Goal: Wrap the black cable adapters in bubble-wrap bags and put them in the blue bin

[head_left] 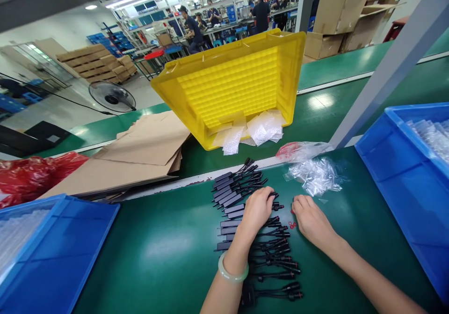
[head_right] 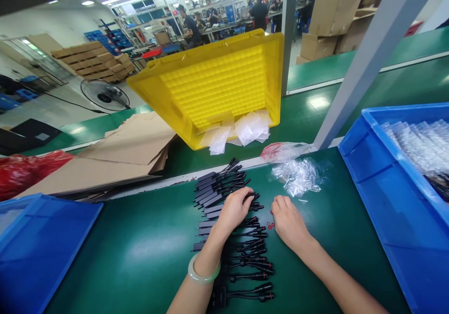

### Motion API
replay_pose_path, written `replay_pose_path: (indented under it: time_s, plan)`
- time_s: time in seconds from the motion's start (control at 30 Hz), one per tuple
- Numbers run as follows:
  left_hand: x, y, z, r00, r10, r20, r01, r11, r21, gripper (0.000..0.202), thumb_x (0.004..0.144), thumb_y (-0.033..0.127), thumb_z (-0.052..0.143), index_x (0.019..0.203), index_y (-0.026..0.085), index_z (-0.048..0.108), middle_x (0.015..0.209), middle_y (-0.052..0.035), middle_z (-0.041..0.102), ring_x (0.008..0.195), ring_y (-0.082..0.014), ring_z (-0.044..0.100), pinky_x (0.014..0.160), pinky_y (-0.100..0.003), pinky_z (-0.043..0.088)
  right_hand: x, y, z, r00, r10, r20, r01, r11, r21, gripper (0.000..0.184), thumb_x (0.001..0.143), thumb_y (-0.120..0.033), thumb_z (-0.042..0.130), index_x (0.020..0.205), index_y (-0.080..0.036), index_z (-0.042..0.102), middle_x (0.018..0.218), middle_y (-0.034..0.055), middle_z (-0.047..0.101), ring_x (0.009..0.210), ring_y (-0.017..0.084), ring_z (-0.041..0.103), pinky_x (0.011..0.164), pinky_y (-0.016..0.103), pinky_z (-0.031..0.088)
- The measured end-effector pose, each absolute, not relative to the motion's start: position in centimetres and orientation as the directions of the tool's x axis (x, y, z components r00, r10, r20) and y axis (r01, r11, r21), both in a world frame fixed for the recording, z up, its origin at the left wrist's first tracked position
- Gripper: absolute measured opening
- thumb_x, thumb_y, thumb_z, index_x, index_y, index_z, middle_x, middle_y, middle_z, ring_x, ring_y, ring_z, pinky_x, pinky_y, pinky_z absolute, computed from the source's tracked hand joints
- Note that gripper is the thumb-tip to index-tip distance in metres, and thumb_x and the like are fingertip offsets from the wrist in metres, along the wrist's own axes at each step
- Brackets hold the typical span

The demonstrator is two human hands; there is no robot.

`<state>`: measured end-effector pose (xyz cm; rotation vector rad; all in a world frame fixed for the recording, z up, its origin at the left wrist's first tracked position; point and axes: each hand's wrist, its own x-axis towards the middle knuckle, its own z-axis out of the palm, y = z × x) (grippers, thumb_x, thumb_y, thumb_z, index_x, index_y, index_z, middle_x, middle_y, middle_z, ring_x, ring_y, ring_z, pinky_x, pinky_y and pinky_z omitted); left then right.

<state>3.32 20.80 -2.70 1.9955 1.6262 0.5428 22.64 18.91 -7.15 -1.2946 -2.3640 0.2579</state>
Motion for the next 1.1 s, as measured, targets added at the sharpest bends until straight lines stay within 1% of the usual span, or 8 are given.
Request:
replay_pose_path:
  time_s: [0.1, 0.23, 0.43, 0.57, 0.7, 0.87, 0.93, 1.1]
  plan:
    - [2.9, 20.9, -2.7, 0.196, 0.98, -0.004, 0.695, -0.136, 0.706, 0.015, 0.091, 0.021, 0.051, 0.097, 0.023, 0.064, 0.092, -0.0015, 0.071, 0.085, -0.0172, 0.065, 0.08, -0.027, 0.047, 22.1, 20.4, -7.2, -0.407, 0.847, 0.342, 0.729, 0.527, -0.437, 0.021, 0.089, -0.006, 0.039, 0.078, -0.019, 0.051, 0.085, 0.0097, 0.055, 0.079, 0.025, 0.048, 0.07, 0.037, 0.044]
    - [2.4, 20.9, -2.9, 0.237, 0.97, -0.047, 0.59, -0.106, 0.8, 0.012, 0.085, 0.019, 0.058, 0.091, 0.022, 0.068, 0.083, 0.0001, 0.073, 0.077, -0.0151, 0.066, 0.073, -0.023, 0.048, 21.1, 21.8, -6.9, -0.367, 0.846, 0.388, 0.689, 0.527, -0.497, 0.016, 0.092, -0.012, 0.039, 0.082, -0.02, 0.049, 0.089, 0.0083, 0.055, 0.084, 0.024, 0.052, 0.075, 0.037, 0.047]
    - [2.3, 21.0, -3.2, 0.258, 0.961, -0.103, 0.503, -0.042, 0.863, 0.025, 0.079, 0.018, 0.06, 0.102, 0.019, 0.07, 0.073, -0.0005, 0.07, 0.068, -0.0149, 0.063, 0.067, -0.024, 0.049, 19.2, 22.2, -6.5, -0.357, 0.827, 0.434, 0.62, 0.558, -0.552, 0.013, 0.093, -0.015, 0.04, 0.086, -0.021, 0.05, 0.093, 0.0091, 0.057, 0.092, 0.025, 0.054, 0.08, 0.04, 0.048]
    - [2.2, 21.0, -3.1, 0.259, 0.96, -0.108, 0.471, -0.028, 0.881, 0.029, 0.08, 0.018, 0.056, 0.104, 0.02, 0.071, 0.073, -0.0003, 0.069, 0.064, -0.014, 0.06, 0.065, -0.024, 0.048, 18.5, 21.9, -6.5, -0.354, 0.825, 0.441, 0.595, 0.563, -0.574, 0.014, 0.094, -0.015, 0.038, 0.088, -0.021, 0.049, 0.094, 0.0099, 0.056, 0.092, 0.025, 0.054, 0.08, 0.041, 0.048]
    - [2.2, 21.1, -2.9, 0.248, 0.963, -0.105, 0.462, -0.022, 0.886, 0.026, 0.079, 0.017, 0.055, 0.099, 0.02, 0.072, 0.068, 0.0011, 0.066, 0.061, -0.0129, 0.056, 0.062, -0.023, 0.046, 18.3, 21.6, -6.5, -0.351, 0.832, 0.43, 0.589, 0.553, -0.589, 0.014, 0.093, -0.013, 0.036, 0.088, -0.021, 0.046, 0.094, 0.0097, 0.054, 0.09, 0.025, 0.053, 0.078, 0.041, 0.047]
    - [2.3, 21.0, -3.0, 0.214, 0.971, -0.107, 0.466, -0.006, 0.885, 0.022, 0.078, 0.014, 0.052, 0.093, 0.017, 0.068, 0.062, 0.0033, 0.061, 0.053, -0.0103, 0.052, 0.056, -0.021, 0.043, 18.0, 21.4, -6.3, -0.352, 0.847, 0.4, 0.593, 0.532, -0.604, 0.016, 0.091, -0.011, 0.034, 0.085, -0.022, 0.043, 0.089, 0.0082, 0.053, 0.082, 0.023, 0.052, 0.073, 0.039, 0.048]
    - [2.3, 21.0, -3.1, 0.202, 0.975, -0.098, 0.477, -0.011, 0.879, 0.02, 0.078, 0.013, 0.051, 0.091, 0.017, 0.067, 0.063, 0.0034, 0.061, 0.054, -0.01, 0.053, 0.056, -0.02, 0.042, 17.8, 21.3, -6.3, -0.35, 0.852, 0.39, 0.594, 0.523, -0.611, 0.015, 0.092, -0.011, 0.034, 0.084, -0.022, 0.043, 0.088, 0.0078, 0.053, 0.081, 0.023, 0.052, 0.072, 0.038, 0.048]
    - [2.7, 20.7, -3.0, 0.16, 0.986, -0.035, 0.556, -0.061, 0.829, 0.013, 0.079, 0.013, 0.05, 0.083, 0.019, 0.062, 0.068, 0.0019, 0.063, 0.063, -0.0118, 0.058, 0.059, -0.021, 0.043, 17.5, 21.0, -6.1, -0.354, 0.856, 0.376, 0.59, 0.517, -0.62, 0.014, 0.093, -0.013, 0.035, 0.085, -0.022, 0.043, 0.088, 0.0076, 0.053, 0.082, 0.023, 0.051, 0.073, 0.037, 0.048]
